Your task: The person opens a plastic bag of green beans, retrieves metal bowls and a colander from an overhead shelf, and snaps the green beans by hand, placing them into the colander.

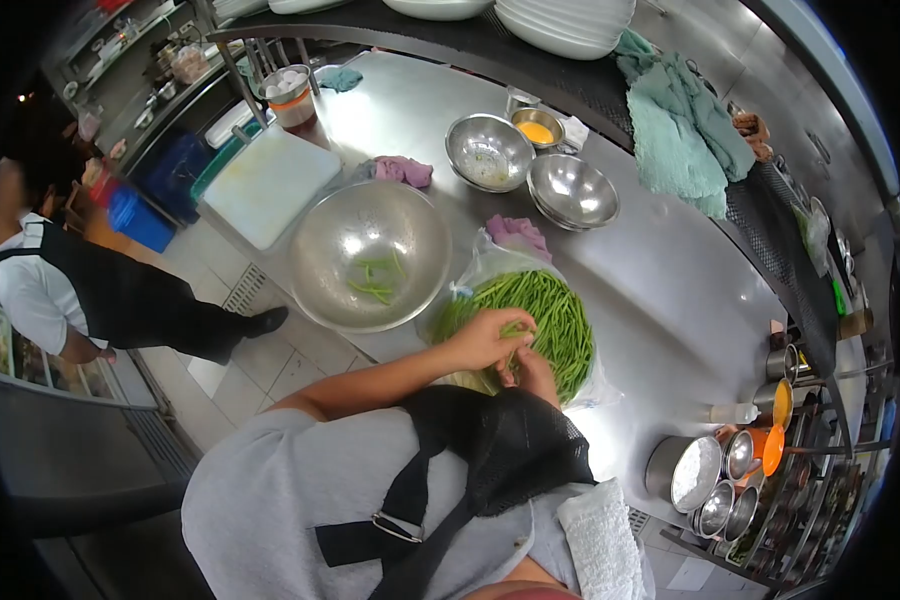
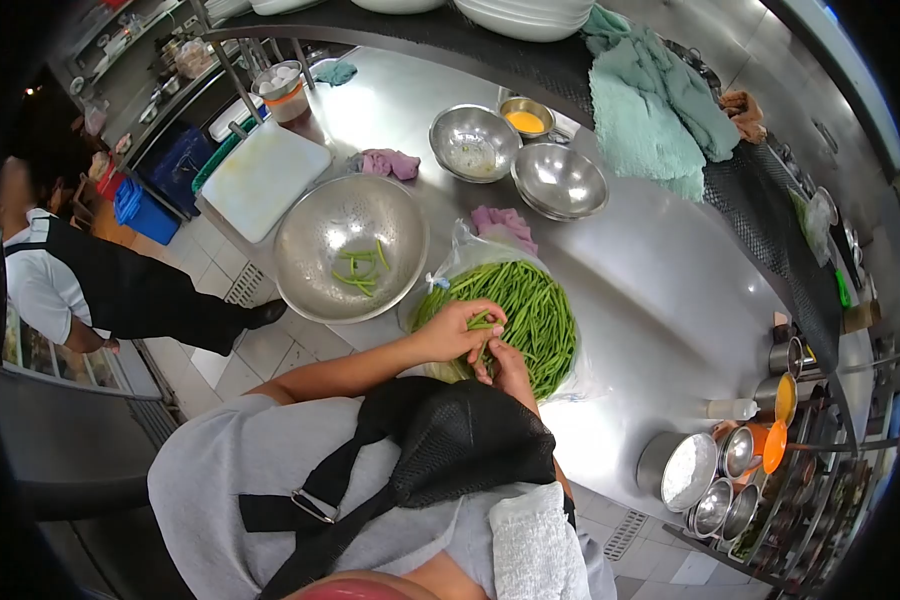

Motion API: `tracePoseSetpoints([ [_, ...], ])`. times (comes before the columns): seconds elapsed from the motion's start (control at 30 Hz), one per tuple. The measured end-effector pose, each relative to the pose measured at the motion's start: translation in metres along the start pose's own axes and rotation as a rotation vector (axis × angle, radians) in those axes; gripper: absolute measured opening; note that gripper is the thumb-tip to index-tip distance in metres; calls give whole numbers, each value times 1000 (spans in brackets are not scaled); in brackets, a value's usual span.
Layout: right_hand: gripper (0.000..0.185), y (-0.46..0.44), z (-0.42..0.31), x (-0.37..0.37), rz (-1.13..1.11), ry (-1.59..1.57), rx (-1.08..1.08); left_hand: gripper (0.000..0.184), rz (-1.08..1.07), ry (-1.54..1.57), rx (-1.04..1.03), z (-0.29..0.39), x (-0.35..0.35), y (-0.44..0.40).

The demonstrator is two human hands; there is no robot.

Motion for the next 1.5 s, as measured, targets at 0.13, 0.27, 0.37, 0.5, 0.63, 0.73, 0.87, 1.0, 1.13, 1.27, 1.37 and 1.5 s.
tracePoseSetpoints([
  [0.13,29,1,-2,8,28,62,24,18,272,-423,-432,0,16,-11],
  [0.27,24,1,-12,7,74,270,-9,18,275,-404,-289,9,19,-8],
  [0.37,25,4,-17,-5,112,407,-2,16,329,-541,-412,19,19,2],
  [0.5,24,18,-19,-23,111,773,80,16,295,-702,-413,28,17,18],
  [0.63,23,31,-11,-23,137,907,133,17,200,-918,-327,28,14,38],
  [0.73,19,42,-3,-32,168,900,190,22,-53,-1208,-224,5,-4,54],
  [0.87,19,48,9,-25,222,870,253,26,-57,-1247,-156,-10,-8,69],
  [1.0,20,55,27,-14,228,330,123,21,31,-853,-135,-23,-1,79],
  [1.13,17,66,32,-22,241,-24,58,12,211,-93,-151,-16,53,76],
  [1.27,18,90,29,-31,297,-79,32,17,674,-282,-321,47,137,77],
  [1.37,19,103,32,-27,301,-146,29,31,632,-173,-260,43,188,59],
  [1.5,19,105,22,-10,486,-257,230,50,827,-719,-474,42,195,71],
])
Point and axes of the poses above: each hand's wrist, its own y-axis away from the middle knuckle, its own x-axis out of the back of the hand, z = x × y, the point moved 4 cm from there along -y, towards the middle knuckle, and after that the axes turned 7 degrees about x, right-handed, at the moved point
